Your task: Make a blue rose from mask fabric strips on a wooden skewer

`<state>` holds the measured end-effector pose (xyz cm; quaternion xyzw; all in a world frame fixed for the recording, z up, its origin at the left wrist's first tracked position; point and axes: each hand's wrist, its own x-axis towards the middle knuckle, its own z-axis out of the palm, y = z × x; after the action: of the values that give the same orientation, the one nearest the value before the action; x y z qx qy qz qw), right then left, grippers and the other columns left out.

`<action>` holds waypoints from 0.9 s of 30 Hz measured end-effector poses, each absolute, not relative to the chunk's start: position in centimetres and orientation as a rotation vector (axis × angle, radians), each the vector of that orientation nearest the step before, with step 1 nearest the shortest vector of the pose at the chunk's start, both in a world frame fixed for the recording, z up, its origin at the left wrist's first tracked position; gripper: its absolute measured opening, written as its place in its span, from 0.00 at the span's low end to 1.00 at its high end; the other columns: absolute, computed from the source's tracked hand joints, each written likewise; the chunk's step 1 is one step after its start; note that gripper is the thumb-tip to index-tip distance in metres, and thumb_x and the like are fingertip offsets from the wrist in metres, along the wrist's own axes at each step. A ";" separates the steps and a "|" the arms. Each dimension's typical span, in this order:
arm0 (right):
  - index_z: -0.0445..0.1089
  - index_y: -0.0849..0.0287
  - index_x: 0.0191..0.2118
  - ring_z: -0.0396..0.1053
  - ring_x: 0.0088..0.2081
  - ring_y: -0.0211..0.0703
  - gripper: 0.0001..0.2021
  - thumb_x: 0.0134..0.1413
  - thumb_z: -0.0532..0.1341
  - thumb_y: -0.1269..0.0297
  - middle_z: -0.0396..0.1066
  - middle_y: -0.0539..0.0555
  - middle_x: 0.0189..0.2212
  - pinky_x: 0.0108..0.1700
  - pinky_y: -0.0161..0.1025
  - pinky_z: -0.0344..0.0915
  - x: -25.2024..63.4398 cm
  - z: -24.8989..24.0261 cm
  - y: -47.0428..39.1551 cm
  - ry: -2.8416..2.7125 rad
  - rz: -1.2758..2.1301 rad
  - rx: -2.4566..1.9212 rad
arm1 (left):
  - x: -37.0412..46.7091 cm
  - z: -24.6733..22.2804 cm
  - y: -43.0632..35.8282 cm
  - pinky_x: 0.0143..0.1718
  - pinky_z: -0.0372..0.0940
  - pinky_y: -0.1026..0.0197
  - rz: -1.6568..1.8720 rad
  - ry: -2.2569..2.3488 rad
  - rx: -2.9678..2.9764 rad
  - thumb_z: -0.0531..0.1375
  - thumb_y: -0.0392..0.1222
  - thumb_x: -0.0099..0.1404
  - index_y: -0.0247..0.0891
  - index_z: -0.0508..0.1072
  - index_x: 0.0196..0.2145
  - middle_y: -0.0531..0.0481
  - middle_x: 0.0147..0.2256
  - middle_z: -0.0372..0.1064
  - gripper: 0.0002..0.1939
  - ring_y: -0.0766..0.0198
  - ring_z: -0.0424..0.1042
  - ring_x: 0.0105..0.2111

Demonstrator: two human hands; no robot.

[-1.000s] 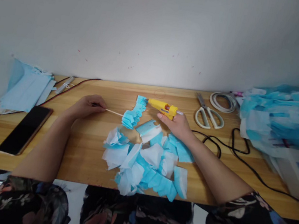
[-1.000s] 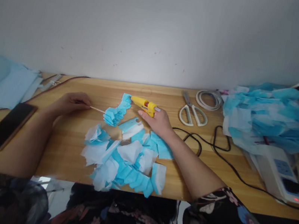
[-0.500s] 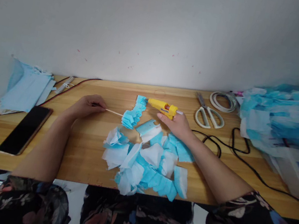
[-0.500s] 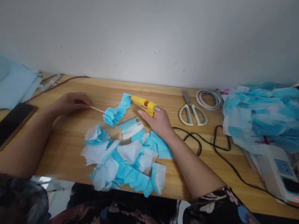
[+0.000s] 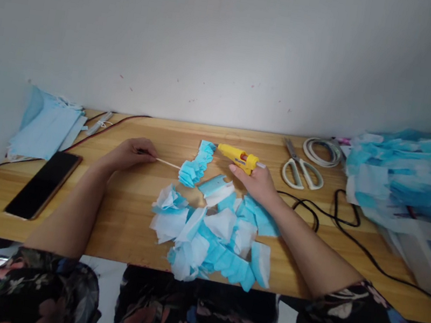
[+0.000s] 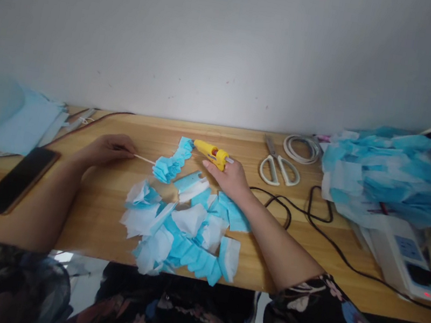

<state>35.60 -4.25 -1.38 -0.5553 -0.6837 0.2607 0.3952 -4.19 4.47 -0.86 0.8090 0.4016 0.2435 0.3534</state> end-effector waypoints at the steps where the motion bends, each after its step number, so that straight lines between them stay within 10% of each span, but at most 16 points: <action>1: 0.81 0.58 0.41 0.79 0.38 0.52 0.18 0.59 0.63 0.49 0.83 0.56 0.36 0.42 0.43 0.72 35.6 -1.4 -4.2 -1.735 0.665 -1.414 | -4.2 -0.8 4.4 0.40 0.69 0.58 0.627 1.040 2.094 0.68 0.56 0.61 0.39 0.80 0.30 0.48 0.32 0.76 0.16 0.59 0.74 0.35; 27: 0.80 0.59 0.39 0.78 0.39 0.51 0.22 0.55 0.65 0.44 0.82 0.57 0.36 0.42 0.44 0.74 35.9 -0.8 -4.5 -1.788 0.816 -1.339 | -4.1 -0.9 4.6 0.40 0.68 0.59 0.630 1.011 2.140 0.68 0.52 0.62 0.38 0.80 0.30 0.47 0.32 0.76 0.14 0.61 0.72 0.34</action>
<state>35.88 -4.52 -0.82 -0.5224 -0.6978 0.3185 0.3725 -4.12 4.64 -0.86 0.8220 0.3884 0.2419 0.3391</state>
